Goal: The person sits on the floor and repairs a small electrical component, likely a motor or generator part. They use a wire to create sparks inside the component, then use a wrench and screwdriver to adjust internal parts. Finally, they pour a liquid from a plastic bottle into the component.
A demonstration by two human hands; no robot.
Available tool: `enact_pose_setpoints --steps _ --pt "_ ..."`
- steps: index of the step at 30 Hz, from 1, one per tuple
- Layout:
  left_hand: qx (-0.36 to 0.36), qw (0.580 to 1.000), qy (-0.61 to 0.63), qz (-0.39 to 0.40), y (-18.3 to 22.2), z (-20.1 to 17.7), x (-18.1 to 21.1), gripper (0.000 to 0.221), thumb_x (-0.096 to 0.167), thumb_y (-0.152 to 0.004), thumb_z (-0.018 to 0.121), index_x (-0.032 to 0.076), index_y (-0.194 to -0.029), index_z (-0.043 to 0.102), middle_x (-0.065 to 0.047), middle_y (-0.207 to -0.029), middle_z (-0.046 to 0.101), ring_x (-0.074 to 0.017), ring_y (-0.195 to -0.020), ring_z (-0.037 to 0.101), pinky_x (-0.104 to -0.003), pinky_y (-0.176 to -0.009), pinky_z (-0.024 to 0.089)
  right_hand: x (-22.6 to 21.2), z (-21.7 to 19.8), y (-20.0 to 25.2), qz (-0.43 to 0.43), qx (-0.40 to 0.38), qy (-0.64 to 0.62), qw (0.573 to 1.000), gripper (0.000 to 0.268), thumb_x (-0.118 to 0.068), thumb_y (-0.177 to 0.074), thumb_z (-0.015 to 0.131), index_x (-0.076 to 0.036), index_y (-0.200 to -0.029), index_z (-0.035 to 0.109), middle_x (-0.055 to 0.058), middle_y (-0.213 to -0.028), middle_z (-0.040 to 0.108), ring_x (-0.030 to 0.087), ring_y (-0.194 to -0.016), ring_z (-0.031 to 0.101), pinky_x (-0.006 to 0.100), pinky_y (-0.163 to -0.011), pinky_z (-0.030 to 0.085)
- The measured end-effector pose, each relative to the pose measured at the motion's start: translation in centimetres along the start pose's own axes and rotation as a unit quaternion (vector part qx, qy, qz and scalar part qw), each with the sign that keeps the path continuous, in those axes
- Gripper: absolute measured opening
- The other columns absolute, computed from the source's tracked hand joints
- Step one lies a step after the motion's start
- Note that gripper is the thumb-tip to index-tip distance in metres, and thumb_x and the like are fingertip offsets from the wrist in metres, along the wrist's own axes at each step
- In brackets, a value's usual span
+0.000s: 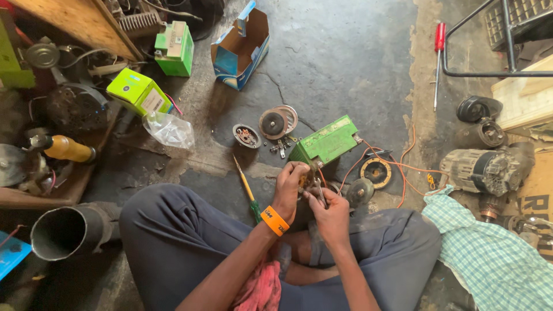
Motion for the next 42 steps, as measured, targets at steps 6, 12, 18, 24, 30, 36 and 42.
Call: enact_pose_setpoints --steps 6,12,18,24,30,36,42 --pt "-0.003 0.999 -0.019 0.041 0.0 -0.1 -0.1 0.017 0.023 -0.093 0.063 0.007 -0.097 0.063 0.002 -0.086 0.060 -0.0064 -0.077 0.056 -0.022 -0.069 0.048 -0.1 0.0 0.1 -0.023 -0.028 -0.054 0.998 0.024 0.002 -0.085 0.073 0.000 -0.109 0.075 -0.012 -0.068 0.042 -0.002 -0.059 0.034 0.018 -0.051 0.027" --pt "0.007 1.000 -0.013 -0.008 0.1 -0.1 -0.3 0.016 0.024 -0.092 0.062 0.009 -0.096 0.062 0.002 -0.082 0.058 -0.0083 -0.071 0.054 -0.024 -0.058 0.041 0.1 0.0 0.1 -0.045 -0.015 0.023 0.999 0.012 -0.001 -0.090 0.073 0.002 -0.101 0.077 -0.011 -0.068 0.051 -0.002 -0.060 0.036 0.019 -0.052 0.028" --pt "-0.011 1.000 0.005 0.023 0.0 -0.1 -0.4 0.017 0.023 -0.093 0.063 0.007 -0.097 0.063 0.001 -0.084 0.060 -0.0071 -0.076 0.056 -0.022 -0.067 0.046 -0.2 0.0 0.2 -0.024 0.010 0.025 0.999 0.012 -0.002 -0.090 0.073 0.002 -0.099 0.078 -0.011 -0.068 0.049 -0.001 -0.060 0.035 0.019 -0.052 0.027" --pt "-0.006 0.999 -0.001 0.034 -0.2 -0.3 -0.6 0.017 0.023 -0.093 0.064 0.006 -0.096 0.063 0.002 -0.085 0.059 -0.0070 -0.076 0.055 -0.021 -0.068 0.046 -0.5 0.2 0.2 -0.048 -0.025 -0.046 0.998 0.016 0.001 -0.088 0.069 0.003 -0.103 0.076 -0.010 -0.073 0.060 -0.002 -0.064 0.047 0.016 -0.062 0.043" --pt "-0.001 1.000 -0.002 0.017 -0.1 -0.3 -0.5 0.016 0.024 -0.092 0.064 0.008 -0.095 0.063 0.002 -0.083 0.059 -0.0073 -0.074 0.055 -0.023 -0.065 0.044 0.4 0.1 0.0 -0.041 -0.008 -0.008 0.999 0.013 0.000 -0.090 0.072 0.004 -0.100 0.076 -0.010 -0.073 0.059 -0.003 -0.063 0.043 0.016 -0.055 0.035" --pt "0.010 1.000 0.006 -0.005 -0.5 -0.5 -0.6 0.015 0.024 -0.091 0.064 0.009 -0.092 0.063 0.002 -0.081 0.060 -0.0080 -0.071 0.055 -0.025 -0.060 0.042 0.6 0.0 -0.2 -0.016 -0.004 0.003 1.000 0.013 -0.001 -0.089 0.073 0.004 -0.100 0.077 -0.010 -0.069 0.052 -0.001 -0.060 0.039 0.018 -0.053 0.029" --pt "0.002 0.999 0.032 0.009 -1.1 -1.2 -1.3 0.016 0.024 -0.094 0.065 0.009 -0.091 0.063 0.001 -0.082 0.061 -0.0084 -0.074 0.058 -0.024 -0.066 0.047 0.0 0.3 0.0 -0.040 -0.018 -0.031 0.999 0.005 -0.002 -0.089 0.076 0.001 -0.092 0.074 -0.011 -0.068 0.042 -0.001 -0.061 0.034 0.018 -0.054 0.027"
Point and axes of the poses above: each hand's wrist, its own y-axis away from the middle knuckle, its own z-axis out of the palm, x = y × z, the point moved 3 cm from there along -y, towards the middle knuckle
